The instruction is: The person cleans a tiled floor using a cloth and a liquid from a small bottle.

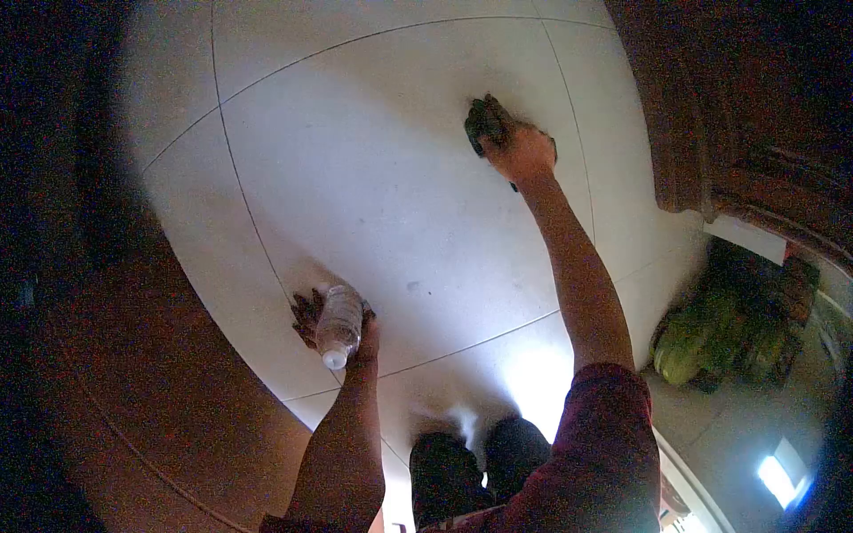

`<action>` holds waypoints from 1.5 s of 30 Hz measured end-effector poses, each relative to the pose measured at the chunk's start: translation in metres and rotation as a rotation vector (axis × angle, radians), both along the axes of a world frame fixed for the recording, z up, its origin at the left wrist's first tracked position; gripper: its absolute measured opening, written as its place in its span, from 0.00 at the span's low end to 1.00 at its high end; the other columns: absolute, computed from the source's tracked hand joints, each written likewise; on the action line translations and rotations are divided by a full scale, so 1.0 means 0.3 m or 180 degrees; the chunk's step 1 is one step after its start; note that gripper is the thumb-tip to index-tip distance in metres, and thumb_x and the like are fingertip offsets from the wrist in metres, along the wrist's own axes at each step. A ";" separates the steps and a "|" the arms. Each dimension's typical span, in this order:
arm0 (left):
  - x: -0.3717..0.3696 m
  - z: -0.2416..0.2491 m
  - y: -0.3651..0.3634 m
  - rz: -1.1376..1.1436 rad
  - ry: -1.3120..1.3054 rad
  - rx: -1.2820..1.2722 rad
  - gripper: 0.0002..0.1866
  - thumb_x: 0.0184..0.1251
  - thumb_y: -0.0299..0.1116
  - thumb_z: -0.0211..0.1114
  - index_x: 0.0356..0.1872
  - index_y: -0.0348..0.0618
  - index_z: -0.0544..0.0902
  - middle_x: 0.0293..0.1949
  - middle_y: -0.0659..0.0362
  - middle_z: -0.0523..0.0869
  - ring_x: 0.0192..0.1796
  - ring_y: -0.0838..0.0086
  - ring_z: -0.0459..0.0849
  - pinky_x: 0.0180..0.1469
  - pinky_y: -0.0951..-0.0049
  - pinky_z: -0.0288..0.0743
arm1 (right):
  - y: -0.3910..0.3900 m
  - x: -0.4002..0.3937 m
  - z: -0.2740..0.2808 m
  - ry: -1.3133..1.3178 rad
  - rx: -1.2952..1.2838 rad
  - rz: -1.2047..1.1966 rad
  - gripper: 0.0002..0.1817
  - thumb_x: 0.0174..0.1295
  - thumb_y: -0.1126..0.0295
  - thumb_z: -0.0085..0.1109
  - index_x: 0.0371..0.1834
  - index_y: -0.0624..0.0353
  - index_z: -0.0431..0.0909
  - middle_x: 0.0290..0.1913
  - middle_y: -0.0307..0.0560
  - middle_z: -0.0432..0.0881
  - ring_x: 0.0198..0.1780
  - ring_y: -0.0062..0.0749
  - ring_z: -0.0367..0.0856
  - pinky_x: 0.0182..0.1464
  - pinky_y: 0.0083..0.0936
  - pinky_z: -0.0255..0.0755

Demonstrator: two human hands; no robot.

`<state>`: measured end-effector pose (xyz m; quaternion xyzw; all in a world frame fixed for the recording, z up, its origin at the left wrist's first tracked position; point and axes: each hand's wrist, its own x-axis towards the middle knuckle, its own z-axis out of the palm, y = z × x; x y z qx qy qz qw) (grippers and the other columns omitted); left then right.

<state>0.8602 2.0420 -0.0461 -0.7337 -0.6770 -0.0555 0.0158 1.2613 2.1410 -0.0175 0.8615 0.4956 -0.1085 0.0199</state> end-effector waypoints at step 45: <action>-0.022 -0.099 -0.054 0.0155 -0.0666 0.0165 0.53 0.61 0.76 0.50 0.78 0.44 0.67 0.77 0.42 0.65 0.79 0.45 0.63 0.79 0.38 0.49 | -0.069 -0.182 0.151 0.3878 0.4677 -0.1654 0.32 0.78 0.43 0.42 0.73 0.55 0.70 0.68 0.53 0.78 0.67 0.47 0.79 0.69 0.52 0.73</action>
